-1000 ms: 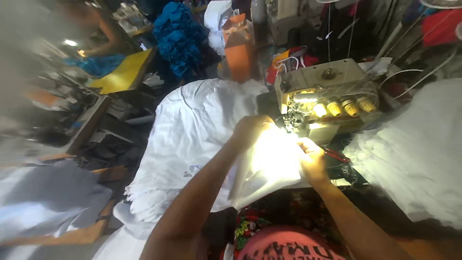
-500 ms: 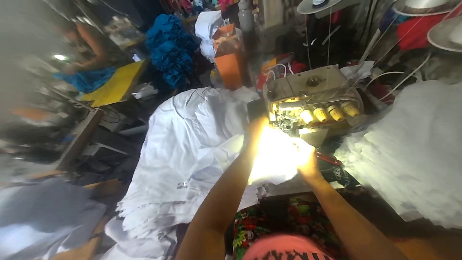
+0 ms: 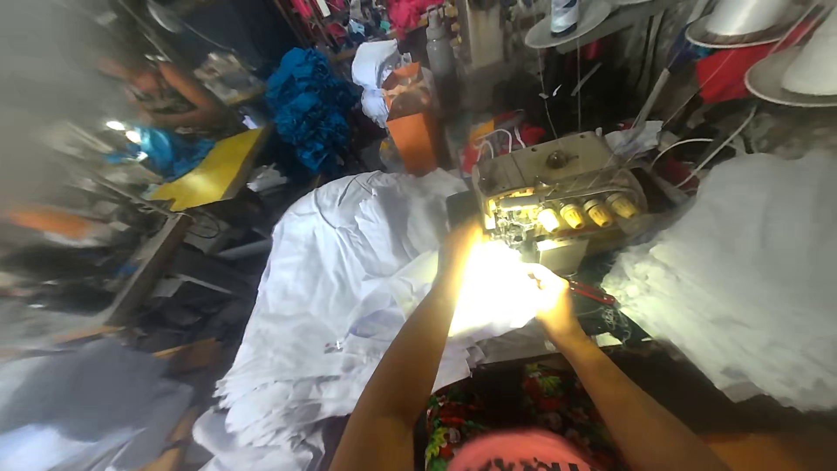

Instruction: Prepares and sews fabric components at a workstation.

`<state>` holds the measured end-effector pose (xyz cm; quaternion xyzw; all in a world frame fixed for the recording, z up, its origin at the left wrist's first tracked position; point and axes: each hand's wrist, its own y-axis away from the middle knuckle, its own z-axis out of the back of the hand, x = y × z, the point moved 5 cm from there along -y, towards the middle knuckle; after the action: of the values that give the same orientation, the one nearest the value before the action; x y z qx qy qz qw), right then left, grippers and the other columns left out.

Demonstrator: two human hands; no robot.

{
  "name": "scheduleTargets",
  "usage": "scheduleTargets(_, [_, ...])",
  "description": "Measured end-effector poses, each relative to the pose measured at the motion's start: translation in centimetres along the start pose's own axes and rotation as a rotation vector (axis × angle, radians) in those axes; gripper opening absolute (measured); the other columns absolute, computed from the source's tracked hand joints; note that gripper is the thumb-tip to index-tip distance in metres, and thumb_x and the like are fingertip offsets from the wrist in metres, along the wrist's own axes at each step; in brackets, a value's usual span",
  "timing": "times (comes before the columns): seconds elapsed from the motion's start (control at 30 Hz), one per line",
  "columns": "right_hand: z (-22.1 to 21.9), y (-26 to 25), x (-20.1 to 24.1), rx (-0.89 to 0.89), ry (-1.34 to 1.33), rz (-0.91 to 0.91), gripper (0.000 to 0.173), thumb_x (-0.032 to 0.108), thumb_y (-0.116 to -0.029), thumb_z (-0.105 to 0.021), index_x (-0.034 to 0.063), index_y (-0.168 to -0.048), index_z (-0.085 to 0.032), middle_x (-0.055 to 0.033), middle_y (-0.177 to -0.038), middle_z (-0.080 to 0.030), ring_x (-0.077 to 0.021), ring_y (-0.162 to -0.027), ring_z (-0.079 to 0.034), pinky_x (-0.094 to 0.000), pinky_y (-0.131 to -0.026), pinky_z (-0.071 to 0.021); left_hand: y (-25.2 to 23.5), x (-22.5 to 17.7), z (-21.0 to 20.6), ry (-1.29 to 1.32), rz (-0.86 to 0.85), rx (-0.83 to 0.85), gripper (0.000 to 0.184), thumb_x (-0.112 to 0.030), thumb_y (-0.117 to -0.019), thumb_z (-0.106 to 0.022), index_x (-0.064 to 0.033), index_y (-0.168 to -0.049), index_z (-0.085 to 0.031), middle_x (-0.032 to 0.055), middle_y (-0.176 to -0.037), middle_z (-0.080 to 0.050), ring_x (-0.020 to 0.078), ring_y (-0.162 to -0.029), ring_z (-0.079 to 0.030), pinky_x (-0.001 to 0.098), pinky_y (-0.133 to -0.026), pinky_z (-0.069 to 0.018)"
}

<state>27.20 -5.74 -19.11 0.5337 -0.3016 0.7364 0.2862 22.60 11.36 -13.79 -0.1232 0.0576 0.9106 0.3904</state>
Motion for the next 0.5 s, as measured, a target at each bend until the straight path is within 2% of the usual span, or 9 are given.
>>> scheduleTargets(0.13, [-0.1,-0.4,0.3,-0.018,0.046,0.021,0.023,0.001,-0.0932,-0.063,0.0002,-0.114,-0.072,-0.0114,-0.090,-0.073,-0.0159,-0.079,-0.068,-0.0375,-0.078,-0.0567,-0.2,-0.1,0.5,-0.001,-0.008,0.004,0.032,-0.020,-0.1006,-0.061,0.0043,-0.119,-0.068,0.0247,-0.117,-0.069,0.0413,-0.111,-0.067,0.0576,-0.092,-0.0514])
scheduleTargets(0.3, [-0.1,-1.1,0.0,-0.018,0.086,0.030,0.020,0.004,-0.0956,-0.063,-0.0005,-0.112,-0.073,-0.0137,-0.093,-0.074,-0.0204,-0.084,-0.071,-0.0429,-0.082,-0.0572,-0.9,-0.1,1.0,0.018,0.012,0.035,0.038,-0.019,-0.0986,-0.065,0.0010,-0.131,-0.064,0.0232,-0.125,-0.068,0.0410,-0.115,-0.066,0.0589,-0.096,-0.0499])
scheduleTargets(0.43, [-0.1,-1.5,0.3,0.007,0.081,0.069,0.020,0.004,-0.0980,-0.060,-0.0005,-0.111,-0.075,-0.0136,-0.096,-0.075,-0.0179,-0.088,-0.072,-0.0390,-0.085,-0.0569,-1.6,0.3,1.0,0.070,-0.026,0.009,0.043,-0.016,-0.0953,-0.069,-0.0028,-0.135,-0.062,0.0205,-0.140,-0.060,0.0409,-0.117,-0.065,0.0595,-0.094,-0.0510])
scheduleTargets(0.47, [0.0,-1.5,0.5,0.026,0.122,0.084,0.021,0.005,-0.0991,-0.059,-0.0007,-0.111,-0.075,-0.0151,-0.098,-0.075,-0.0201,-0.090,-0.072,-0.0406,-0.087,-0.0567,-1.7,0.6,1.1,0.084,-0.055,-0.005,0.043,-0.015,-0.0949,-0.069,-0.0034,-0.135,-0.062,0.0210,-0.143,-0.057,0.0416,-0.114,-0.066,0.0594,-0.091,-0.0526])
scheduleTargets(0.5, [0.3,-1.3,0.9,0.051,0.203,0.093,0.023,0.008,-0.1002,-0.058,0.0001,-0.114,-0.075,-0.0172,-0.099,-0.075,-0.0255,-0.092,-0.073,-0.0462,-0.088,-0.0559,-1.6,0.8,1.3,0.101,-0.083,-0.017,0.042,-0.012,-0.0948,-0.069,-0.0036,-0.136,-0.062,0.0223,-0.143,-0.056,0.0424,-0.112,-0.066,0.0591,-0.089,-0.0538])
